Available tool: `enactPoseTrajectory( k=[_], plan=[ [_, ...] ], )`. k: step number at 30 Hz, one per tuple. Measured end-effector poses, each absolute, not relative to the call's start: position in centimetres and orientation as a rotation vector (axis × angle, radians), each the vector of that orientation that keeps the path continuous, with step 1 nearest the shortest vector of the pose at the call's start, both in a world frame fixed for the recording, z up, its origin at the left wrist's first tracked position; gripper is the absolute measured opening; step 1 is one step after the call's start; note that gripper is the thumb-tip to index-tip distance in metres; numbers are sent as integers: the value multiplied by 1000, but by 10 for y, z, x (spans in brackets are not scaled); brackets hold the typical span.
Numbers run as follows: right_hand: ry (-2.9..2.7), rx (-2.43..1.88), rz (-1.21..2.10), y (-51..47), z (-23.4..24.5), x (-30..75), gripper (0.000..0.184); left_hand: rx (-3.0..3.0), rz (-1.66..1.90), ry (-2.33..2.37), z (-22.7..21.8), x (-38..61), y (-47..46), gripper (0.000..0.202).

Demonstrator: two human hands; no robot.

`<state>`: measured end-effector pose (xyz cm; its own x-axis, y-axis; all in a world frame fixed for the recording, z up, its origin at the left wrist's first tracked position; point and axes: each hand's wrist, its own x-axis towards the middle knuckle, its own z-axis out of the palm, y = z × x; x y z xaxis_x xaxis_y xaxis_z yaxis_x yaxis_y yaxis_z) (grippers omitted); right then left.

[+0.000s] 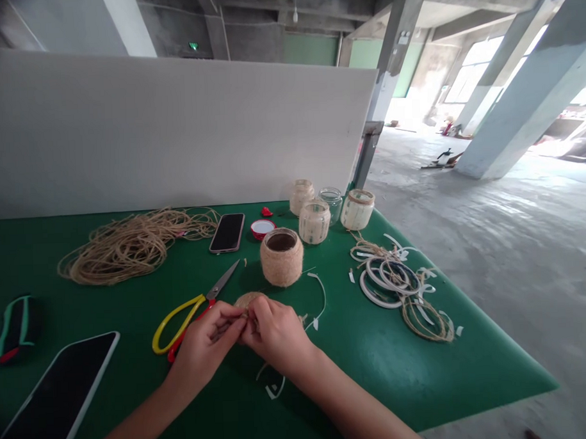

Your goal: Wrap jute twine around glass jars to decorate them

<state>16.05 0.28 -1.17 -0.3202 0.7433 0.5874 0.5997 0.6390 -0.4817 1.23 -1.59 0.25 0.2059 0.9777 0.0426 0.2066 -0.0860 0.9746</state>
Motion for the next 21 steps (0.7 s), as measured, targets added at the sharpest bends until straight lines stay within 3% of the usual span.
enactPoseTrajectory(
  k=[9, 21],
  plan=[
    [-2018, -1037, 481, 1, -11, 160, 6, 1471, 976, 1204, 5, 15, -15, 11],
    [-2059, -1010, 385, -1, -7, 163, 1, 1589, 1014, 1274, 4, 12, -15, 9]
  ],
)
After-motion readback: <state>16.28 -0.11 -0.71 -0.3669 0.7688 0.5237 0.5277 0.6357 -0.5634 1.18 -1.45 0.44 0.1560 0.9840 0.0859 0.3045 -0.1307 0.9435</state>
